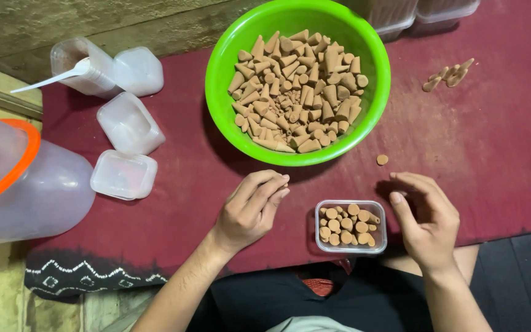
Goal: The person is picking up incense cones from a large green bowl and arranging them into small plastic containers for packaging.
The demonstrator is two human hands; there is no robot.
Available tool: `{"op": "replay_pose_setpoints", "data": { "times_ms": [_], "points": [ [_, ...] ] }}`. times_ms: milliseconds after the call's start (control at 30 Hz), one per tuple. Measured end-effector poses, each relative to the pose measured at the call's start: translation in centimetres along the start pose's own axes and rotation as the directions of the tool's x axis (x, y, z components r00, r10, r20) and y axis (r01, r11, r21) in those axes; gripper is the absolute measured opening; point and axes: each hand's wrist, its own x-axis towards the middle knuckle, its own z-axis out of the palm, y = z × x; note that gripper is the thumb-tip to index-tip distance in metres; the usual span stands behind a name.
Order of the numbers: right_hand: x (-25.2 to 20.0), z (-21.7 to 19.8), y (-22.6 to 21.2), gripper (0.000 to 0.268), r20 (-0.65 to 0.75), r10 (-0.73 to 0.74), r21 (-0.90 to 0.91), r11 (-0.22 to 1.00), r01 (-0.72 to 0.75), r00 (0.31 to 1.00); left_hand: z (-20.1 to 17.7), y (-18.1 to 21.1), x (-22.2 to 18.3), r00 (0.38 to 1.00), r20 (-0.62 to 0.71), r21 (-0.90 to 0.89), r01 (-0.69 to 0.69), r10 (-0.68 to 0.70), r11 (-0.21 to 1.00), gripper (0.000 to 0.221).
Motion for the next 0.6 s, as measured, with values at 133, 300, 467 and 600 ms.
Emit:
{"op": "replay_pose_setpoints", "data": {
  "times_ms": [133,300,467,600],
  "points": [
    [2.6,-0.7,0.7,0.032,0.082,-0.091,-0.296,0.949,0.111,0.993,1.1,-0.2,-0.8,0.999,-0.009,-0.051,0.039,-0.039,0.998,0.02],
    [5.1,0.6,0.6,0.028,0.236,-0.262,-0.477,0.807,0.347,0.936,2.6,-0.5,-1.2,0.995,-0.1,-0.066,-0.008,0.002,0.998,0.013],
    [4.5,0.9,3.4,0.015,0.178,-0.324,-0.478,0.797,0.369,0.929,2.4,-0.4,-0.8,0.998,-0.064,-0.072,-0.031,0.027,0.997,0.013],
    [3.6,-0.1,1.6,0.019,0.079,-0.195,-0.262,0.942,0.209,0.978,2.3,-0.7,-1.2,0.999,-0.034,-0.072,-0.021,0.019,0.997,0.015]
  ]
}}
